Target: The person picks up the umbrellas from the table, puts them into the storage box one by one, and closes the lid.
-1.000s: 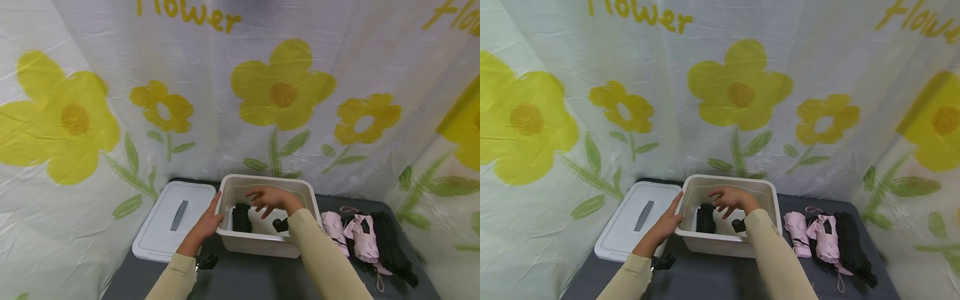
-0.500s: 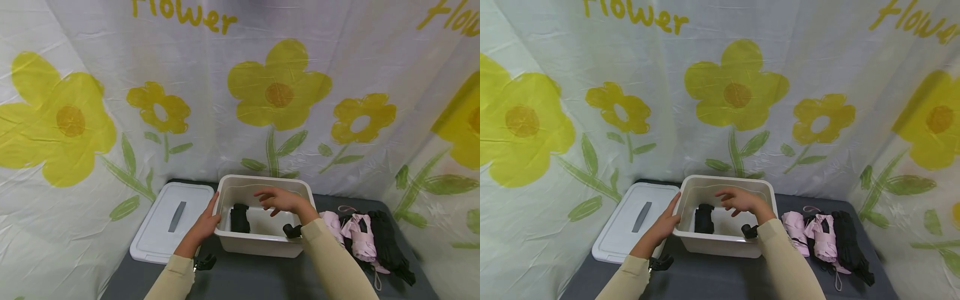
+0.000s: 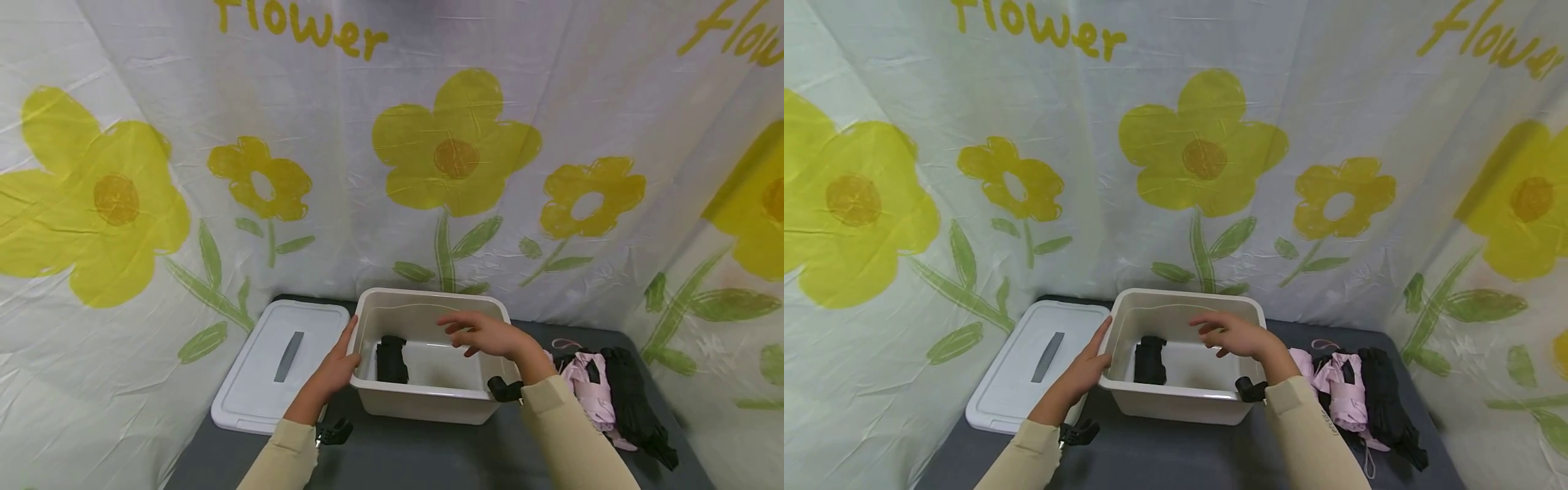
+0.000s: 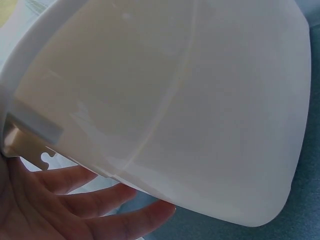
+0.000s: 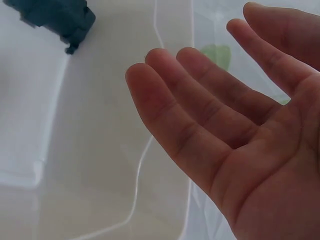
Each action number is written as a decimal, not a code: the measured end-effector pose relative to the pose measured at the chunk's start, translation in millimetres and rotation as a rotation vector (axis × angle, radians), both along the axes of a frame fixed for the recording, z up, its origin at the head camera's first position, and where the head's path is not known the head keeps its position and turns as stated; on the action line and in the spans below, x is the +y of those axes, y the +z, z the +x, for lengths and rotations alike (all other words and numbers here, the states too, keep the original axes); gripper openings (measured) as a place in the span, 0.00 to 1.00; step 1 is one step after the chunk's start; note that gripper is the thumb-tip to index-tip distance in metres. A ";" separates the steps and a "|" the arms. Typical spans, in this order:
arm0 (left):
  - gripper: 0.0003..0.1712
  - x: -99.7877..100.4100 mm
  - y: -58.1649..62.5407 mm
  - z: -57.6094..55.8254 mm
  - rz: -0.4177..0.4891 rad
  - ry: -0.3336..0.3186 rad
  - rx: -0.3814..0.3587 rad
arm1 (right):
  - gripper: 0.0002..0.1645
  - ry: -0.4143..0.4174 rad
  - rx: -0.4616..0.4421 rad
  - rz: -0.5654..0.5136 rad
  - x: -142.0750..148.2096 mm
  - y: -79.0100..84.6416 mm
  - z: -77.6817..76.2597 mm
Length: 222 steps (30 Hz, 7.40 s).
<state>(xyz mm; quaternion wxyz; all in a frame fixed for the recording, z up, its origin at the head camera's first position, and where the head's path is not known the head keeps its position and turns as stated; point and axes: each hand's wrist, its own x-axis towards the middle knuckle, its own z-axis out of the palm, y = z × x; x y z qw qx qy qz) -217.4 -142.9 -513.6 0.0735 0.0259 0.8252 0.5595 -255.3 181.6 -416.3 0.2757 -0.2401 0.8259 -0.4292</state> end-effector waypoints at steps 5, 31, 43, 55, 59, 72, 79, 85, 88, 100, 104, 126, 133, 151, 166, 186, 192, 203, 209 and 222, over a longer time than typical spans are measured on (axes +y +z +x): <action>0.45 1.5 0.1 -1.3 0.007 -0.009 0.005 | 0.28 -0.005 0.016 -0.013 17.7 -0.2 3.1; 0.46 1.3 1.1 -2.0 0.017 -0.004 -0.017 | 0.31 -0.151 0.000 -0.073 76.4 -4.2 10.5; 0.47 -1.4 0.0 -0.1 0.015 -0.016 -0.021 | 0.35 -0.270 -0.025 -0.140 101.6 -10.8 16.7; 0.48 -3.9 6.4 -7.1 0.040 -0.041 -0.036 | 0.37 -0.373 -0.024 -0.225 123.5 -27.3 14.9; 0.48 -4.9 5.8 -6.0 0.041 -0.034 -0.019 | 0.37 -0.411 -0.049 -0.220 127.2 -36.4 18.1; 0.47 -2.4 2.7 -3.1 0.051 -0.025 -0.028 | 0.32 -0.454 -0.042 -0.094 131.4 -66.4 27.8; 0.48 -2.1 -0.4 -3.8 0.051 -0.030 -0.021 | 0.27 -0.516 -0.026 0.001 128.4 -78.6 34.9; 0.48 -1.6 1.4 -2.2 0.044 -0.025 -0.030 | 0.26 -0.521 0.049 0.121 128.7 -87.8 35.8; 0.47 -1.1 3.0 -2.1 0.050 -0.022 -0.037 | 0.26 -0.523 0.113 0.200 127.8 -92.3 35.4; 0.47 -1.6 -0.5 -4.5 0.052 -0.026 -0.013 | 0.29 -0.553 0.186 0.383 126.8 -108.7 29.3; 0.47 -1.3 0.6 -3.6 0.062 -0.025 -0.017 | 0.28 -0.540 0.229 0.409 125.2 -110.1 29.2; 0.47 -2.3 -1.2 -1.0 0.039 -0.021 -0.025 | 0.20 -0.483 0.346 0.656 118.4 -144.9 18.8; 0.47 -3.2 0.2 -2.6 0.035 -0.017 -0.014 | 0.20 -0.612 0.293 0.668 112.1 -152.6 20.2; 0.48 -1.6 0.1 0.8 0.062 -0.016 0.009 | 0.15 -0.547 0.410 0.744 116.4 -151.4 22.4; 0.48 1.1 2.3 0.1 0.059 -0.006 0.010 | 0.13 -0.611 0.469 0.635 127.7 -136.4 26.9; 0.47 -0.5 5.1 3.4 0.067 -0.009 0.011 | 0.19 -0.660 0.561 0.441 125.2 -89.9 37.1; 0.48 -1.1 0.6 0.1 0.041 0.003 0.000 | 0.20 -0.655 0.485 0.416 120.5 -68.0 41.7; 0.48 -1.1 -0.1 -0.3 0.049 -0.003 0.006 | 0.23 -0.646 0.429 0.350 118.4 -43.8 48.0; 0.48 -0.4 1.4 -0.4 0.051 -0.004 0.003 | 0.24 -0.666 0.371 0.322 117.3 -28.5 50.8; 0.47 0.0 -0.4 -1.5 0.058 -0.008 0.000 | 0.24 -0.653 0.421 0.297 104.6 -7.1 54.4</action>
